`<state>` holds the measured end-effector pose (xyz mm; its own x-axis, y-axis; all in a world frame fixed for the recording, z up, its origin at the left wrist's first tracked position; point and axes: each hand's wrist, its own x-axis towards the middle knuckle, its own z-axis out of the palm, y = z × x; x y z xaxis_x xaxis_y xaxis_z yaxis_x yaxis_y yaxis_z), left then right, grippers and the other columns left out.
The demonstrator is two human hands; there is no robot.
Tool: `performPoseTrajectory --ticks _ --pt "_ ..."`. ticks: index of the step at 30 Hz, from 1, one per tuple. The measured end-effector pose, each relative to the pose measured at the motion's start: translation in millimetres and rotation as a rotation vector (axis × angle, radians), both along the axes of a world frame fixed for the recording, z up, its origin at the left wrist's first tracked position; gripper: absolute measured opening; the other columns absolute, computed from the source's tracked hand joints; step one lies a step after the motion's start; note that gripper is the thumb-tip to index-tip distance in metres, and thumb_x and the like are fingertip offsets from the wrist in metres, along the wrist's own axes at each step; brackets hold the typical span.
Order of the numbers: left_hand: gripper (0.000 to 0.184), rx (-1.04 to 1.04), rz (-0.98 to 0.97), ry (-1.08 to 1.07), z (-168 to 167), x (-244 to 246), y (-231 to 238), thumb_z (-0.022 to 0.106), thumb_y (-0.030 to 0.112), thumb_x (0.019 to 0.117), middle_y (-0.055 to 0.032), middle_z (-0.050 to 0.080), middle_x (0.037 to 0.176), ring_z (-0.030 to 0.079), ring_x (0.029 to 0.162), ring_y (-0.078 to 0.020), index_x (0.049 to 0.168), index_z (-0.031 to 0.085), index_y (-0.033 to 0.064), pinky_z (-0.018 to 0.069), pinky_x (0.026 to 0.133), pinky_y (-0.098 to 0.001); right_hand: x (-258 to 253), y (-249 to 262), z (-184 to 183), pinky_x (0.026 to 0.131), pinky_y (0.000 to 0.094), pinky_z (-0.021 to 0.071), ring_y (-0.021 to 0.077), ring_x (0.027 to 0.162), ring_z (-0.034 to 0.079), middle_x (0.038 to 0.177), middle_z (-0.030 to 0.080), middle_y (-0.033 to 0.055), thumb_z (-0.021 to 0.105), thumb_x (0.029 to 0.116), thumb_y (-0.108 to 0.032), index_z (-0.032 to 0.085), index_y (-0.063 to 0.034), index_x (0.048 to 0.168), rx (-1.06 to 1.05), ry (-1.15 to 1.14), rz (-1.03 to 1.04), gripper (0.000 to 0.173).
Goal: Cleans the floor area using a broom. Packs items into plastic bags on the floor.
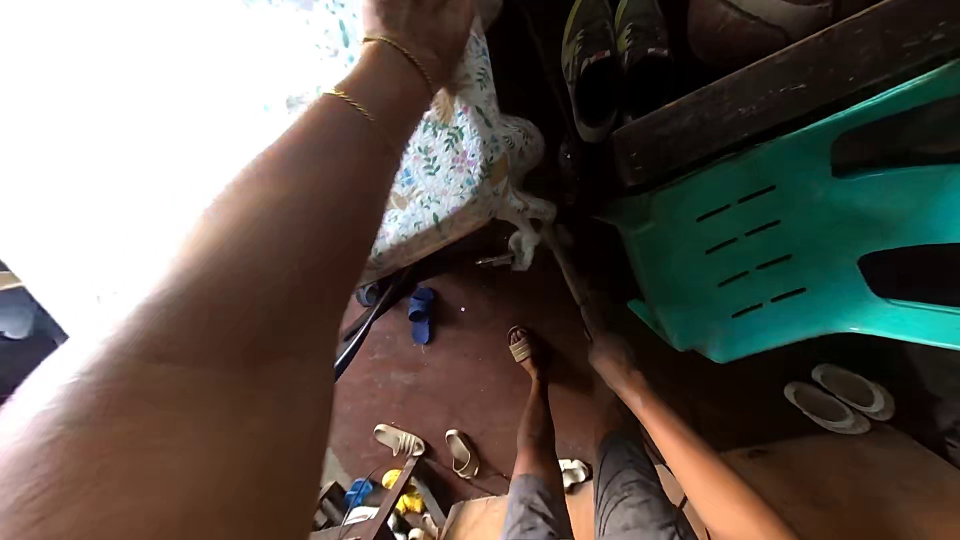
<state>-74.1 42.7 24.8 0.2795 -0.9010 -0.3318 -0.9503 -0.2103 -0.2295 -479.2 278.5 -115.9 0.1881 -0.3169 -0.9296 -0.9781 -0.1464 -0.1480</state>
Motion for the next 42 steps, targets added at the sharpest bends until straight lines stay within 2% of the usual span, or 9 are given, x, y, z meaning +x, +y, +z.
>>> performPoseTrajectory --ticks 5,10,14,21,26,29,33,38,42 --pt "0.041 -0.044 0.072 0.150 25.0 -61.3 7.9 0.056 0.000 0.0972 -0.0268 0.060 0.133 0.057 0.124 -0.0474 0.138 0.057 0.0028 0.0436 0.097 -0.0663 -54.8 43.6 86.2 0.100 0.0569 0.0518 0.0386 0.114 0.067 0.127 0.067 0.0224 0.058 0.1011 -0.019 0.023 -0.0235 0.166 0.127 -0.003 -0.235 0.074" --pt "0.035 -0.636 0.097 0.417 27.6 -87.2 78.9 0.052 0.028 0.1032 -0.0142 0.069 0.124 0.058 0.127 -0.0340 0.123 0.070 0.0065 0.0299 0.115 -0.0592 -104.3 61.0 178.3 0.087 0.0662 0.0539 0.0434 0.098 0.072 0.116 0.072 0.0236 0.064 0.0956 -0.012 0.034 -0.0203 0.162 -0.118 -0.233 -0.245 0.074" --pt "0.031 -0.937 0.235 0.748 29.4 -133.1 215.9 0.050 0.006 0.1029 -0.0184 0.064 0.125 0.065 0.113 -0.0227 0.130 0.062 -0.0040 0.0566 0.095 -0.0347 -86.8 31.2 175.3 0.082 0.0682 0.0538 0.0472 0.095 0.071 0.114 0.071 0.0262 0.062 0.0962 -0.014 0.035 -0.0183 0.162 -0.305 -0.257 -0.111 0.071" --pt "0.039 0.214 0.901 0.974 -84.0 -228.7 516.9 0.054 0.019 0.1038 -0.0222 0.062 0.135 0.061 0.125 -0.0325 0.137 0.059 -0.0009 0.0481 0.109 -0.0474 -3.8 -22.4 44.6 0.087 0.0671 0.0525 0.0502 0.103 0.067 0.119 0.066 0.0322 0.063 0.1007 -0.022 0.029 -0.0204 0.163 -0.199 -0.111 -0.244 0.071" --pt "0.042 0.996 0.875 0.985 -83.9 -250.4 662.8 0.066 0.029 0.0988 -0.0276 0.065 0.128 0.060 0.124 -0.0433 0.125 0.065 -0.0045 0.0445 0.106 -0.0616 -38.4 37.6 59.2 0.067 0.0495 0.0544 0.0306 0.074 0.063 0.113 0.064 0.0232 0.062 0.1017 -0.027 0.025 -0.0288 0.164 0.060 0.004 -0.356 0.072" --pt "0.039 0.994 0.867 0.917 -77.6 -242.3 696.1 0.063 0.028 0.0993 -0.0255 0.066 0.127 0.061 0.123 -0.0416 0.125 0.066 -0.0015 0.0458 0.105 -0.0614 -84.3 80.2 113.9 0.053 0.0417 0.0483 0.0218 0.057 0.053 0.103 0.064 0.0190 0.064 0.1011 -0.023 0.029 -0.0295 0.163 0.104 -0.019 -0.417 0.072" --pt "0.041 0.830 0.994 0.860 -80.9 -215.1 683.4 0.056 0.031 0.1039 -0.0241 0.065 0.132 0.060 0.126 -0.0409 0.134 0.062 0.0036 0.0453 0.107 -0.0607 -137.1 106.6 196.6 0.057 0.0441 0.0499 0.0226 0.063 0.057 0.126 0.065 0.0205 0.068 0.0960 -0.010 0.037 -0.0205 0.161 0.014 -0.199 -0.446 0.072" --pt "0.041 0.788 1.023 0.886 -88.7 -219.0 661.5 0.057 0.030 0.1035 -0.0229 0.064 0.133 0.059 0.129 -0.0399 0.135 0.061 0.0046 0.0444 0.108 -0.0607 -151.7 74.5 295.5 0.085 0.0490 0.0572 0.0268 0.107 0.069 0.151 0.055 0.0142 0.067 0.0920 -0.010 0.039 -0.0156 0.160 -0.092 -0.321 -0.318 0.074" --pt "0.039 0.789 1.037 0.895 -93.1 -252.6 640.5 0.057 0.030 0.1025 -0.0215 0.065 0.131 0.061 0.126 -0.0391 0.133 0.064 0.0065 0.0469 0.104 -0.0615 -123.4 24.1 263.6 0.074 0.0584 0.0557 0.0350 0.091 0.070 0.133 0.065 0.0210 0.066 0.0943 -0.020 0.039 -0.0218 0.160 -0.235 -0.350 -0.172 0.072"
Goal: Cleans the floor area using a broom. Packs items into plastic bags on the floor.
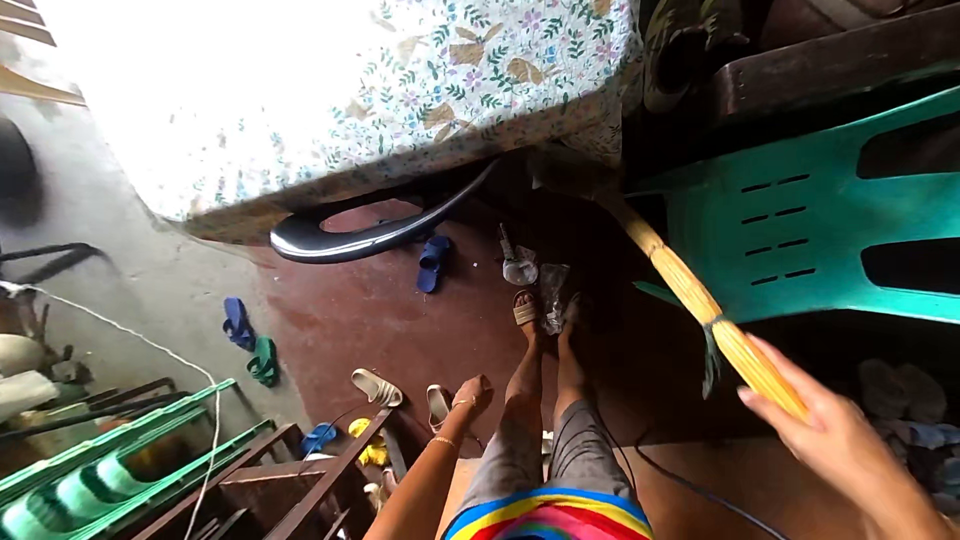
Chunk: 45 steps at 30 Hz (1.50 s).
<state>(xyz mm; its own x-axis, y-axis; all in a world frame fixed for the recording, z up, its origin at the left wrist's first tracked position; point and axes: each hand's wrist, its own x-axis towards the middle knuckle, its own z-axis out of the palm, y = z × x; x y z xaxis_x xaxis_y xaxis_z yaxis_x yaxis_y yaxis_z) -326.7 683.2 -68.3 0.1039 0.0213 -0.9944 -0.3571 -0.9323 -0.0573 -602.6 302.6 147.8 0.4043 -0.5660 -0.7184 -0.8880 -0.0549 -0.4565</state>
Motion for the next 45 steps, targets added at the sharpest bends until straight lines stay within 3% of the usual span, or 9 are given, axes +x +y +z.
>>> performPoseTrajectory --ticks 3,7,13,19,24,31,37,41,45 --pt "0.038 -0.027 0.003 -0.006 -7.6 -22.2 -20.0 0.056 0.031 0.1032 -0.0203 0.066 0.131 0.062 0.125 -0.0376 0.132 0.064 0.0077 0.0483 0.103 -0.0603 53.9 -34.0 -80.6 0.065 0.0526 0.0525 0.0315 0.071 0.061 0.115 0.065 0.0251 0.065 0.1022 -0.024 0.031 -0.0246 0.163 0.093 0.087 -0.025 0.069" --pt "0.035 -0.104 0.089 -0.054 -3.7 -33.9 -44.2 0.055 0.030 0.1041 -0.0190 0.068 0.127 0.064 0.122 -0.0364 0.130 0.066 0.0084 0.0487 0.103 -0.0593 85.5 -31.8 -167.7 0.070 0.0542 0.0542 0.0348 0.076 0.065 0.114 0.065 0.0264 0.063 0.1014 -0.023 0.031 -0.0278 0.162 0.209 0.171 -0.026 0.069" --pt "0.038 -0.055 0.183 -0.110 -1.1 -35.3 -33.1 0.056 0.031 0.1047 -0.0213 0.066 0.131 0.061 0.126 -0.0373 0.130 0.065 0.0048 0.0461 0.107 -0.0585 -3.2 9.6 -121.7 0.094 0.0590 0.0526 0.0372 0.111 0.067 0.139 0.062 0.0197 0.069 0.0971 -0.020 0.040 -0.0239 0.159 0.315 0.174 0.106 0.069" --pt "0.039 0.005 0.221 -0.106 -8.6 -36.2 -21.0 0.056 0.032 0.1048 -0.0225 0.065 0.133 0.060 0.128 -0.0369 0.131 0.065 0.0039 0.0446 0.108 -0.0571 -93.0 24.4 -34.8 0.056 0.0354 0.0507 0.0140 0.067 0.060 0.138 0.064 0.0113 0.069 0.0913 -0.014 0.044 -0.0179 0.157 0.315 -0.032 -0.087 0.070" --pt "0.041 -0.029 0.151 -0.049 -23.1 -44.2 -43.1 0.056 0.033 0.1040 -0.0227 0.065 0.131 0.061 0.126 -0.0386 0.129 0.065 0.0032 0.0459 0.106 -0.0592 -52.4 13.0 -86.5 0.043 0.0334 0.0414 0.0128 0.048 0.044 0.102 0.066 0.0140 0.066 0.0973 -0.020 0.036 -0.0227 0.161 0.276 -0.039 -0.160 0.071" --pt "0.040 -0.150 0.083 -0.007 -46.8 -49.9 -56.5 0.056 0.031 0.1035 -0.0237 0.063 0.135 0.058 0.129 -0.0398 0.129 0.066 0.0022 0.0432 0.109 -0.0596 10.9 29.1 -169.4 0.077 0.0569 0.0548 0.0350 0.086 0.068 0.124 0.067 0.0234 0.068 0.0979 -0.020 0.042 -0.0238 0.158 0.138 0.046 -0.025 0.066" --pt "0.046 -0.062 0.069 -0.033 -108.1 -35.2 -17.8 0.057 0.038 0.1013 -0.0239 0.063 0.134 0.058 0.128 -0.0395 0.126 0.066 0.0002 0.0457 0.106 -0.0612 -61.9 108.5 -185.7 0.069 0.0541 0.0537 0.0331 0.083 0.066 0.128 0.064 0.0232 0.065 0.0974 -0.023 0.040 -0.0205 0.158 0.041 0.022 -0.133 0.066" --pt "0.043 -0.070 0.124 -0.084 -152.9 -17.3 0.9 0.055 0.036 0.1027 -0.0226 0.063 0.134 0.059 0.127 -0.0385 0.128 0.066 0.0024 0.0470 0.104 -0.0614 -66.0 166.0 -287.8 0.091 0.0671 0.0510 0.0495 0.106 0.066 0.120 0.065 0.0323 0.063 0.1026 -0.032 0.030 -0.0123 0.160 0.049 0.316 -0.132 0.069" --pt "0.042 -0.118 0.161 -0.192 -209.6 14.7 19.6 0.061 0.032 0.1004 -0.0244 0.053 0.146 0.051 0.135 -0.0423 0.133 0.064 0.0057 0.0443 0.106 -0.0638 -36.1 180.7 -402.6 0.110 0.0596 0.0433 0.0471 0.137 0.049 0.151 0.045 0.0317 0.057 0.1040 -0.023 0.027 -0.0032 0.160 0.062 0.611 0.013 0.067"
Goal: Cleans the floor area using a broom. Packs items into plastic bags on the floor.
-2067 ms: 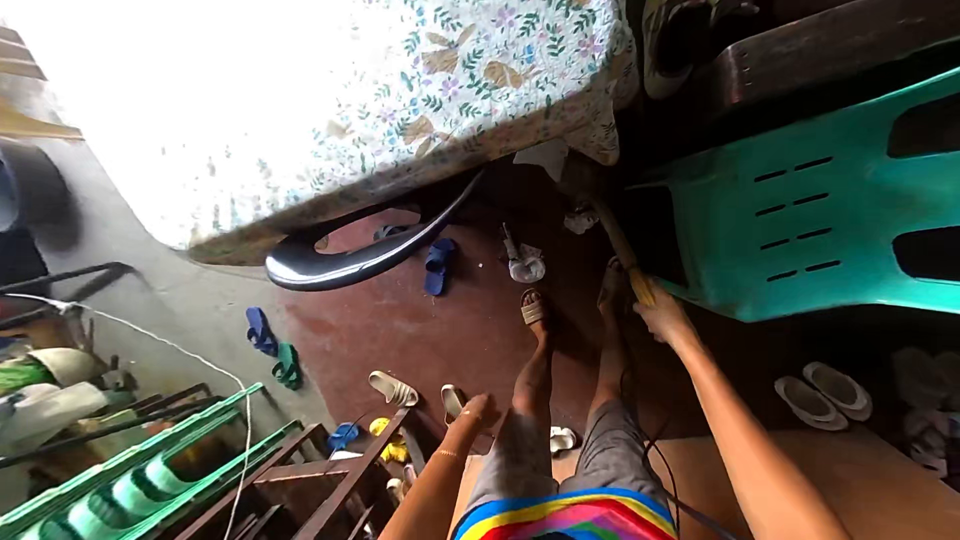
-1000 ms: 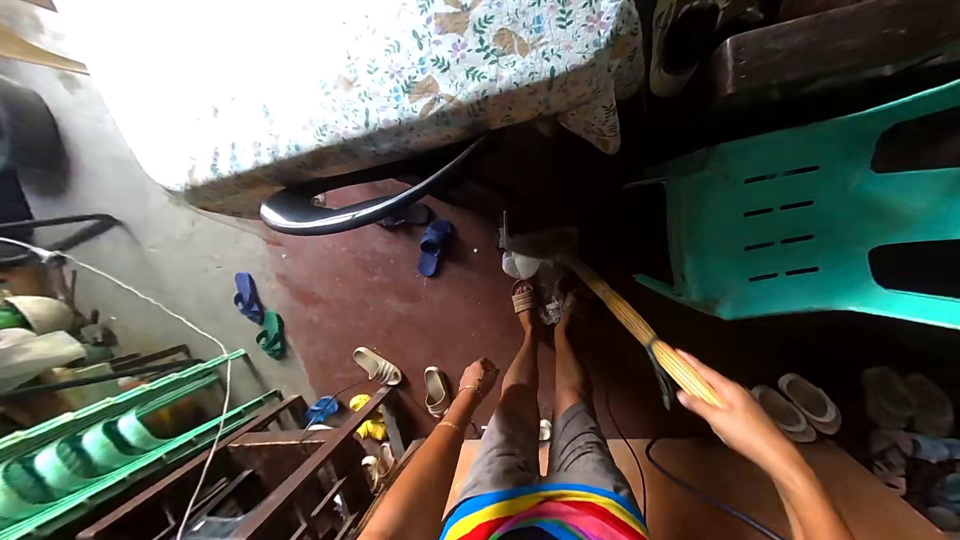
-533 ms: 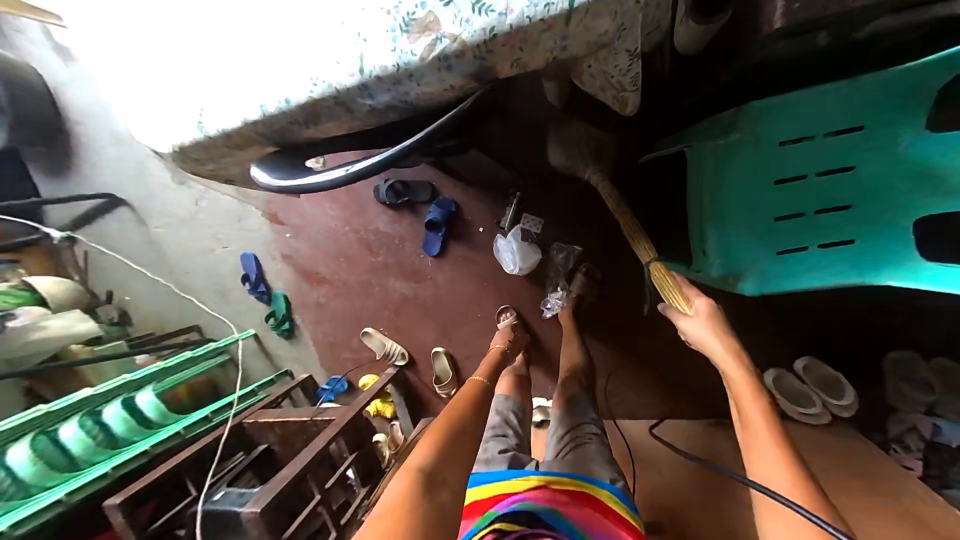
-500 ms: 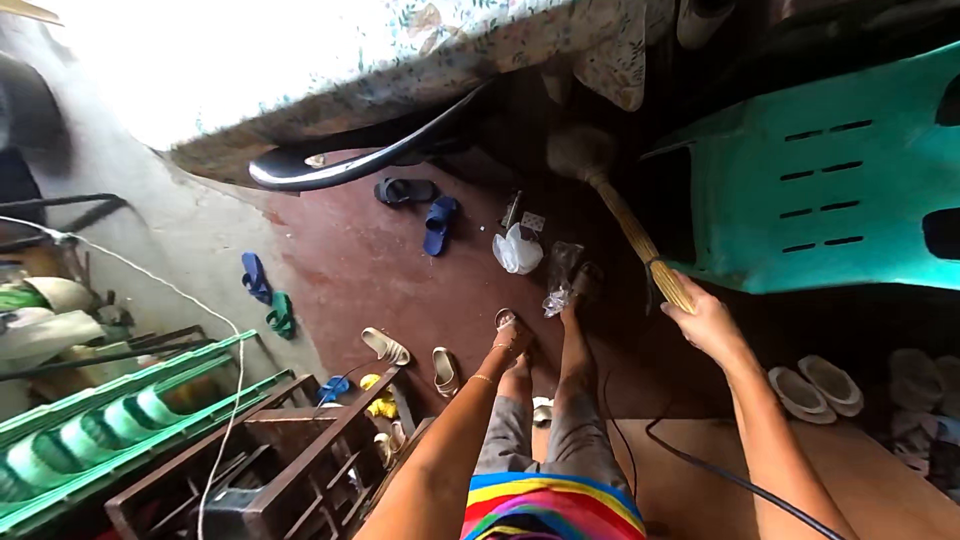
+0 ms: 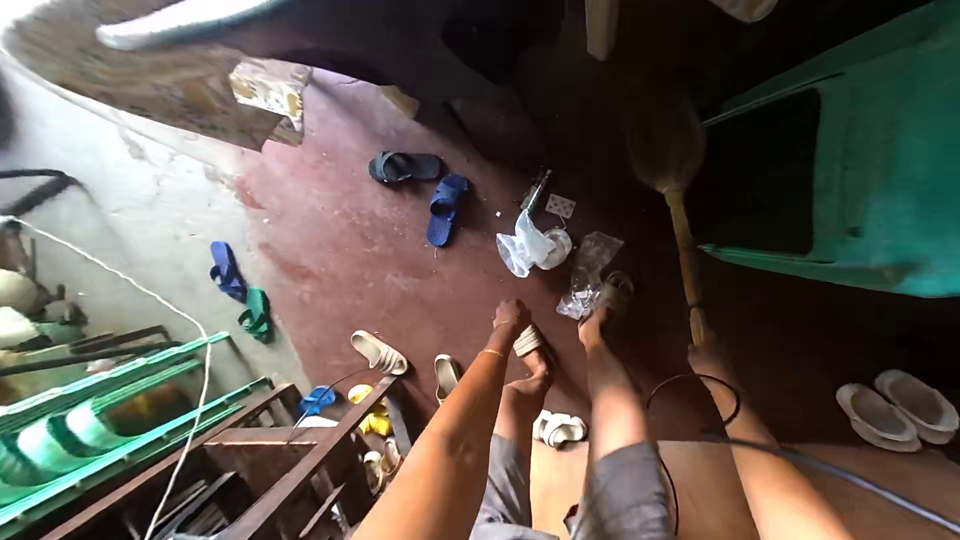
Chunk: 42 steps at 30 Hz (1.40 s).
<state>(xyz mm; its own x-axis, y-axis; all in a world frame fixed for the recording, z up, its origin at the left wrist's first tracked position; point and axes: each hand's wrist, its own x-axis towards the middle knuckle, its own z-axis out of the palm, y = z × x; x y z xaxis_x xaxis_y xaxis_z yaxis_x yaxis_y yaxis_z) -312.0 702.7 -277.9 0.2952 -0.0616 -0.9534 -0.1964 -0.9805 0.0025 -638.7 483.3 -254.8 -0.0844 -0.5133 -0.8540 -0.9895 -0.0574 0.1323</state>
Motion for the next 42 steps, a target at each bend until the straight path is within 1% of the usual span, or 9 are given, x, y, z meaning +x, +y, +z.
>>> performPoseTrajectory --ticks 9,15,18,23,25,32,36,39,42 --pt "0.024 -0.398 -0.542 -0.270 -148.0 72.5 18.8 0.068 0.003 0.0898 -0.0127 0.020 0.171 0.005 0.158 -0.0406 0.111 0.077 0.0101 0.0072 0.118 -0.0764 115.8 32.7 -192.4 0.120 0.0758 0.0047 0.0434 0.157 0.013 0.168 0.028 0.0149 0.084 0.0841 -0.030 0.048 -0.0397 0.154 0.240 -1.013 1.107 0.079" --pt "0.025 -0.414 -0.694 -0.165 -209.4 106.0 21.3 0.068 0.003 0.0912 -0.0028 0.048 0.158 0.021 0.156 -0.0342 0.111 0.079 0.0124 0.0067 0.120 -0.0738 137.0 74.1 -264.8 0.117 0.0791 -0.0041 0.0429 0.158 0.002 0.172 0.020 0.0111 0.076 0.0892 -0.019 0.049 -0.0359 0.154 0.494 -0.920 1.499 0.072" --pt "0.015 -0.449 -0.527 -0.103 -200.5 136.0 22.7 0.072 0.015 0.0930 -0.0143 0.074 0.110 0.066 0.114 -0.0366 0.105 0.078 0.0081 0.0345 0.111 -0.0679 115.8 70.5 -271.6 0.117 0.0811 0.0008 0.0428 0.158 0.010 0.168 0.029 0.0143 0.069 0.0936 -0.009 0.065 -0.0200 0.141 0.458 -0.980 1.496 0.049" --pt "0.011 -0.791 -0.128 -0.255 -107.1 198.8 9.6 0.075 0.009 0.0916 -0.0157 0.073 0.092 0.070 0.084 -0.0294 0.099 0.074 0.0014 0.0562 0.081 -0.0543 112.1 52.3 -284.1 0.118 0.0799 0.0043 0.0413 0.156 0.021 0.160 0.045 0.0136 0.058 0.0971 0.000 0.076 -0.0039 0.111 0.446 -0.981 1.524 0.024" --pt "0.014 -0.889 -0.010 -0.350 -95.0 215.6 10.1 0.076 0.012 0.0900 -0.0077 0.073 0.095 0.068 0.081 -0.0168 0.102 0.074 0.0057 0.0578 0.077 -0.0425 123.6 45.6 -276.8 0.118 0.0787 0.0081 0.0388 0.154 0.027 0.155 0.051 0.0125 0.066 0.0922 0.001 0.076 -0.0020 0.103 0.328 -1.122 1.482 0.015" --pt "0.020 -0.870 0.225 -0.748 -107.4 217.7 19.5 0.071 0.010 0.0894 -0.0151 0.072 0.110 0.069 0.098 -0.0268 0.108 0.072 0.0038 0.0540 0.088 -0.0511 186.8 1.2 -264.7 0.116 0.0795 0.0058 0.0492 0.156 0.005 0.168 0.026 0.0198 0.076 0.0912 -0.013 0.080 -0.0070 0.102 0.172 -0.831 0.902 0.013" --pt "0.022 -0.852 0.224 -0.799 -87.4 198.1 23.4 0.063 0.009 0.0971 -0.0186 0.069 0.117 0.067 0.101 -0.0310 0.118 0.069 0.0057 0.0528 0.088 -0.0513 191.2 -9.1 -278.4 0.108 0.0545 0.0465 0.0456 0.131 0.052 0.153 0.039 0.0307 0.068 0.0910 0.003 0.068 0.0111 0.108 0.133 -0.658 0.664 0.019" --pt "0.028 -0.908 0.171 -0.802 -100.8 211.7 25.4 0.067 0.008 0.0936 -0.0159 0.067 0.128 0.064 0.119 -0.0284 0.121 0.073 0.0086 0.0493 0.103 -0.0493 213.4 -18.8 -250.5 0.099 0.0603 0.0493 0.0465 0.113 0.062 0.121 0.061 0.0334 0.063 0.0953 0.001 0.059 0.0140 0.120 0.030 -0.628 0.512 0.028" --pt "0.052 -0.894 0.077 -0.778 -99.6 212.0 29.5 0.073 0.000 0.0847 -0.0180 0.059 0.140 0.066 0.110 -0.0315 0.136 0.065 0.0078 0.0547 0.092 -0.0496 242.6 -22.3 -227.6 0.089 0.0602 0.0543 0.0425 0.104 0.066 0.115 0.064 0.0293 0.074 0.0889 -0.004 0.052 0.0083 0.129 -0.129 -0.880 0.447 0.047"
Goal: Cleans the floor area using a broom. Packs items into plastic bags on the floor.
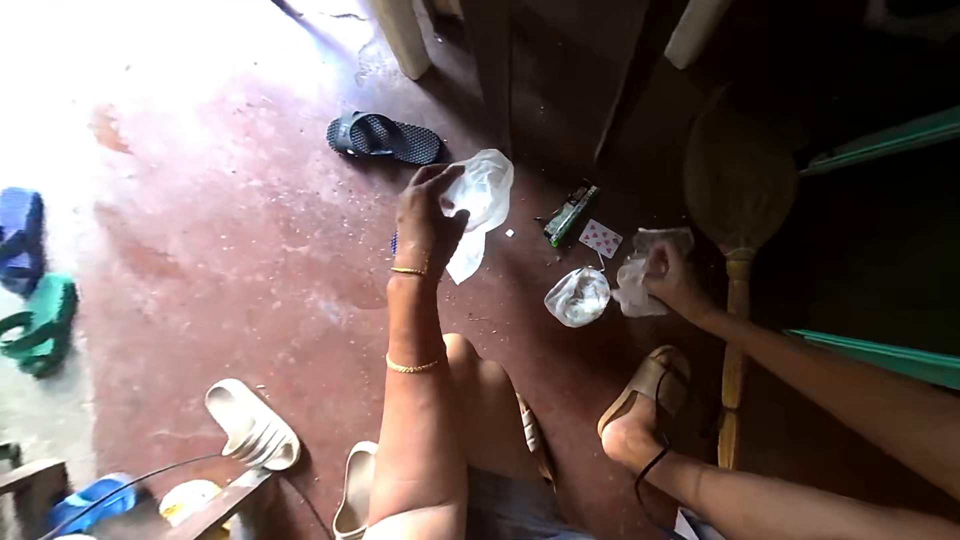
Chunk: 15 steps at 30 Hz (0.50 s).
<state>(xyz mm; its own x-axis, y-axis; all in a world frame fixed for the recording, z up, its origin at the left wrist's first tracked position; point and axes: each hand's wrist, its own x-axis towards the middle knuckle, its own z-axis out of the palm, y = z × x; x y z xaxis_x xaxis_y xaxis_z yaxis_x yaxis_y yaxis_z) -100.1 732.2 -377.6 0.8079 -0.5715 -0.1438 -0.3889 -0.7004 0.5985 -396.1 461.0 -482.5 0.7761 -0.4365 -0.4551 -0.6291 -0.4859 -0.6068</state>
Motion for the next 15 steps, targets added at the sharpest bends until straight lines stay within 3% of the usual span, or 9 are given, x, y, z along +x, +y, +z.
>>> performPoseTrajectory --ticks 2,4,6,8,9,11,13,15 --pt "0.069 0.014 -0.037 0.007 1.4 -1.1 2.0 0.076 -0.004 0.0796 -0.0173 0.052 0.148 0.064 0.113 -0.0319 0.145 0.058 0.0092 0.0557 0.092 -0.0479 15.8 13.0 10.8 0.085 0.0552 0.0572 0.0369 0.097 0.068 0.111 0.066 0.0256 0.078 0.0822 -0.001 0.046 0.0034 0.140 0.027 -0.138 0.067 0.067" --pt "0.082 0.026 -0.056 0.024 5.1 -2.5 2.7 0.077 -0.008 0.0761 -0.0166 0.043 0.156 0.057 0.126 -0.0353 0.152 0.050 0.0103 0.0527 0.098 -0.0508 21.2 34.3 1.4 0.082 0.0540 0.0581 0.0338 0.093 0.069 0.110 0.067 0.0221 0.075 0.0807 -0.001 0.036 -0.0074 0.155 0.116 -0.184 0.243 0.084" --pt "0.092 0.037 -0.065 0.012 1.9 -1.3 3.0 0.078 -0.010 0.0726 -0.0154 0.037 0.161 0.053 0.132 -0.0379 0.156 0.045 0.0124 0.0519 0.100 -0.0526 21.3 56.2 -14.4 0.091 0.0581 0.0553 0.0380 0.106 0.068 0.131 0.063 0.0233 0.070 0.0838 0.000 0.020 -0.0155 0.165 0.112 -0.084 0.512 0.096" --pt "0.099 0.036 -0.080 -0.029 -4.5 2.9 3.5 0.081 -0.009 0.0681 -0.0159 0.037 0.161 0.050 0.133 -0.0402 0.157 0.042 0.0124 0.0498 0.102 -0.0541 24.8 78.6 -30.1 0.097 0.0621 0.0507 0.0460 0.115 0.063 0.137 0.057 0.0288 0.065 0.0884 0.001 0.008 -0.0209 0.167 0.066 0.145 0.639 0.100" --pt "0.102 0.038 -0.083 -0.038 -6.1 3.6 4.4 0.082 -0.009 0.0670 -0.0169 0.036 0.161 0.050 0.133 -0.0415 0.157 0.041 0.0116 0.0489 0.103 -0.0545 26.4 88.7 -39.8 0.100 0.0629 0.0486 0.0481 0.121 0.060 0.141 0.054 0.0297 0.066 0.0892 0.001 0.009 -0.0210 0.167 0.035 0.245 0.645 0.099" --pt "0.106 0.047 -0.070 -0.043 -8.6 6.4 7.1 0.084 -0.008 0.0653 -0.0179 0.035 0.161 0.048 0.133 -0.0435 0.159 0.038 0.0115 0.0479 0.104 -0.0552 28.4 102.9 -58.1 0.105 0.0634 0.0438 0.0493 0.129 0.053 0.146 0.049 0.0301 0.063 0.0932 -0.001 0.026 -0.0101 0.163 -0.050 0.330 0.636 0.080" --pt "0.108 0.033 -0.048 -0.044 -9.8 5.3 11.5 0.085 -0.009 0.0647 -0.0183 0.032 0.163 0.047 0.134 -0.0455 0.159 0.037 0.0107 0.0482 0.102 -0.0577 24.2 110.1 -69.5 0.103 0.0623 0.0456 0.0486 0.123 0.058 0.137 0.056 0.0306 0.055 0.0990 -0.001 0.050 0.0047 0.144 -0.128 0.254 0.677 0.046" --pt "0.108 0.003 -0.025 -0.056 -8.0 0.9 16.6 0.083 -0.012 0.0655 -0.0175 0.030 0.164 0.045 0.136 -0.0479 0.160 0.036 0.0103 0.0471 0.101 -0.0628 29.4 109.6 -63.0 0.101 0.0615 0.0482 0.0472 0.119 0.061 0.134 0.059 0.0296 0.055 0.0997 -0.004 0.060 0.0080 0.130 -0.066 0.227 0.722 0.033"
